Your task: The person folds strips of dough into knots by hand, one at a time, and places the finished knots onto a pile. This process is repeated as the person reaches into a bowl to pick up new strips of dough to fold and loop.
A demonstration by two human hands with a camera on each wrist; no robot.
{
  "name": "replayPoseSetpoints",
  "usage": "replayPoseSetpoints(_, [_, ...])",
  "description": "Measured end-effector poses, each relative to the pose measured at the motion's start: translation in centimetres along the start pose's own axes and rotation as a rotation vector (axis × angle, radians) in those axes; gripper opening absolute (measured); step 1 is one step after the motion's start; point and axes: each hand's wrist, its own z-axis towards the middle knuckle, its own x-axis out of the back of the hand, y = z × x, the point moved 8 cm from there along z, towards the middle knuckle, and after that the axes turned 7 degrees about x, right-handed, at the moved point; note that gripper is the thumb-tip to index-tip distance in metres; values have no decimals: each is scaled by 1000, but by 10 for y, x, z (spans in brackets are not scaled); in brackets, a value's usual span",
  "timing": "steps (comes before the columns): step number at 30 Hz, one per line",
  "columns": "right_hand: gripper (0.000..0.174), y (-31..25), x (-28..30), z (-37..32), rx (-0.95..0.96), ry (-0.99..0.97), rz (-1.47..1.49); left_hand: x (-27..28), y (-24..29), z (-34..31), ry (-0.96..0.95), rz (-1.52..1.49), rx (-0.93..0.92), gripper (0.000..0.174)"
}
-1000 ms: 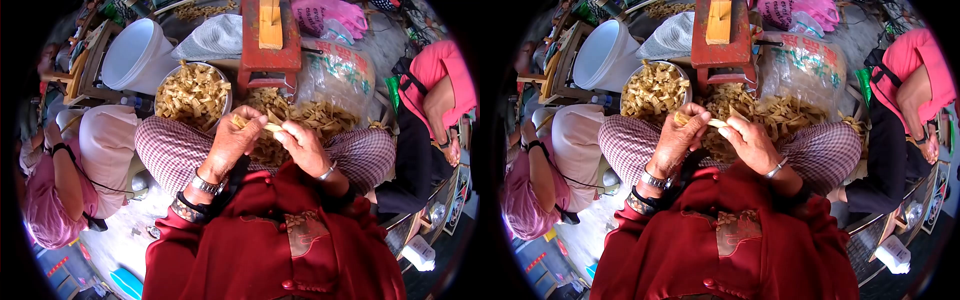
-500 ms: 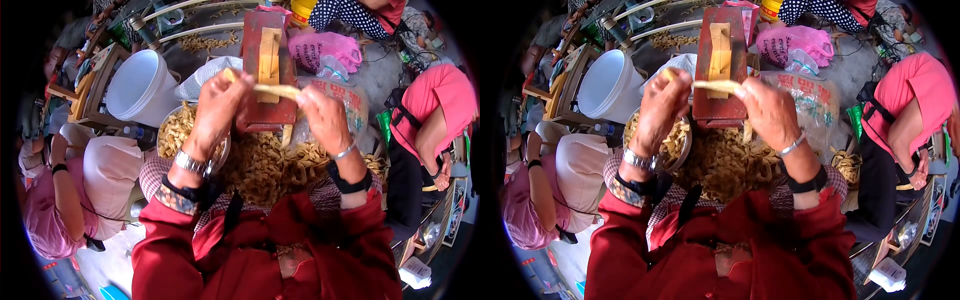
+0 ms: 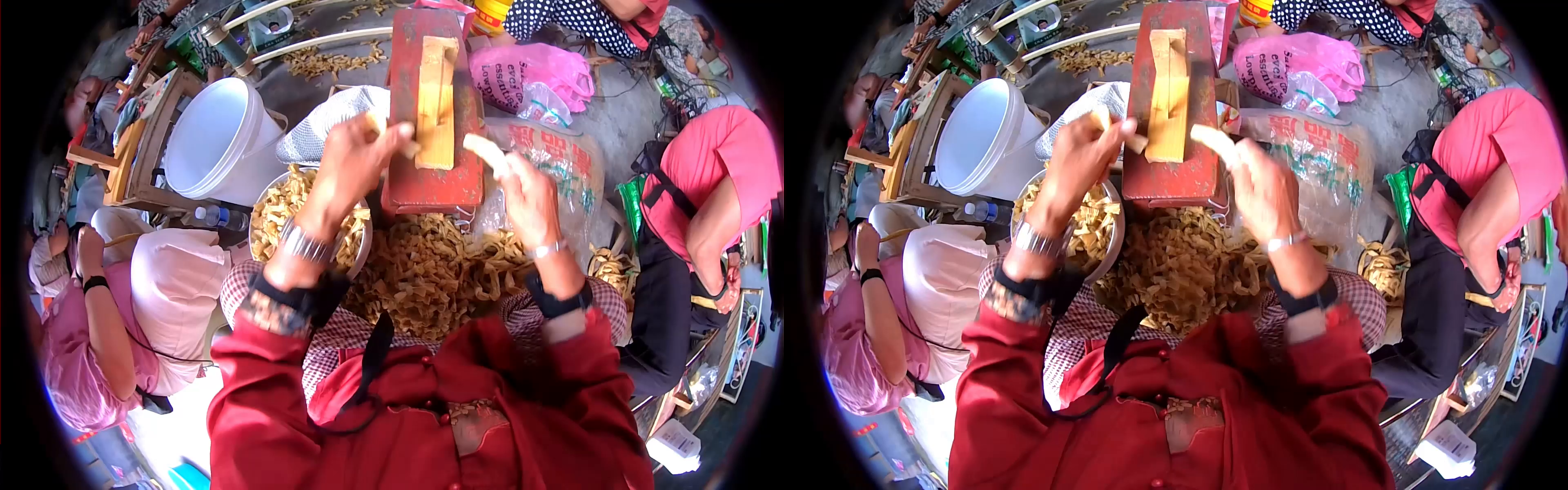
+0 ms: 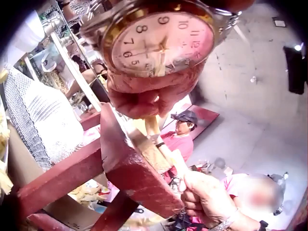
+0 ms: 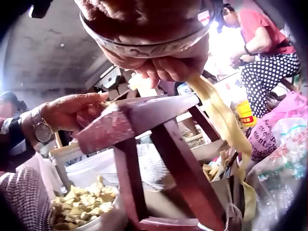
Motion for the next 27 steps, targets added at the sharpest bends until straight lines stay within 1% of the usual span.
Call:
replayPoseSetpoints(1, [28,-15,3,-15,9,-8,51,-5,5,-21,-64,-39,-31,28])
replayPoseSetpoints(2, [22,-32,4,-29,53,38,214,-10,-3,-38,-102,-80,41,29])
replayPoseSetpoints(3, [16,-61,10,-35,147,-1,182,-14,-10,-55,-155,-58,65,29])
replayPoseSetpoints(4, [10,-77,9,-45,228,52,258,-16,-29,-67,-173,-33,132,30])
replayPoseSetpoints(5, [6,-88,5,-56,320,53,192,-21,-51,-77,-192,-5,197,30])
replayPoseSetpoints(6, [5,-93,-5,-69,436,103,216,-29,-66,-88,-210,-42,284,37])
replayPoseSetpoints(7, [4,-105,-13,-79,413,51,203,-36,-80,-98,-223,-77,367,44])
replayPoseSetpoints(8, [5,-112,-24,-88,421,26,254,-44,-92,-104,-228,-171,332,47])
replayPoseSetpoints(9, [7,-121,-35,-97,454,12,288,-52,-119,-105,-248,-158,352,44])
replayPoseSetpoints(10, [9,-129,-45,-105,470,18,343,-60,-121,-113,-311,-234,399,44])
replayPoseSetpoints(11, [10,-134,-53,-113,490,21,399,-76,-129,-121,-425,-408,539,42])
replayPoseSetpoints(12, [11,-133,-71,-127,505,-48,400,-90,-137,-131,-519,-563,697,42])
replayPoseSetpoints(13, [12,-137,-82,-136,521,-118,404,-103,-145,-138,-478,-758,826,39])
replayPoseSetpoints(15, [13,-136,-90,-145,412,-246,510,-109,-139,-137,-507,-959,881,36])
replayPoseSetpoints(17, [14,-130,-93,-150,271,-364,604,-105,-126,-133,-606,-1067,811,31])
replayPoseSetpoints(18, [19,-124,-84,-146,241,-235,739,-101,-127,-134,-557,-1028,838,27])
replayPoseSetpoints(19, [14,-113,-81,-143,120,-131,873,-97,-120,-126,-561,-895,652,22])
replayPoseSetpoints(20, [11,-101,-73,-142,10,-22,899,-87,-119,-127,-429,-789,587,19])
replayPoseSetpoints(21, [9,-90,-64,-140,-105,88,922,-78,-103,-131,-300,-681,525,17])
replayPoseSetpoints(22, [9,-83,-59,-136,-88,139,818,-78,-103,-136,-499,-749,461,15])
replayPoseSetpoints(23, [9,-76,-53,-133,-73,191,711,-73,-106,-142,-349,-674,519,18])
replayPoseSetpoints(24, [13,-75,-52,-129,5,287,747,-74,-96,-145,-363,-654,518,19])
replayPoseSetpoints(25, [14,-74,-54,-125,12,289,700,-77,-90,-148,-381,-635,518,20])
replayPoseSetpoints(26, [15,-73,-54,-123,17,290,651,-74,-91,-149,-485,-607,461,21])
replayPoseSetpoints(27, [17,-77,-52,-121,24,291,602,-70,-72,-153,-536,-541,415,18])
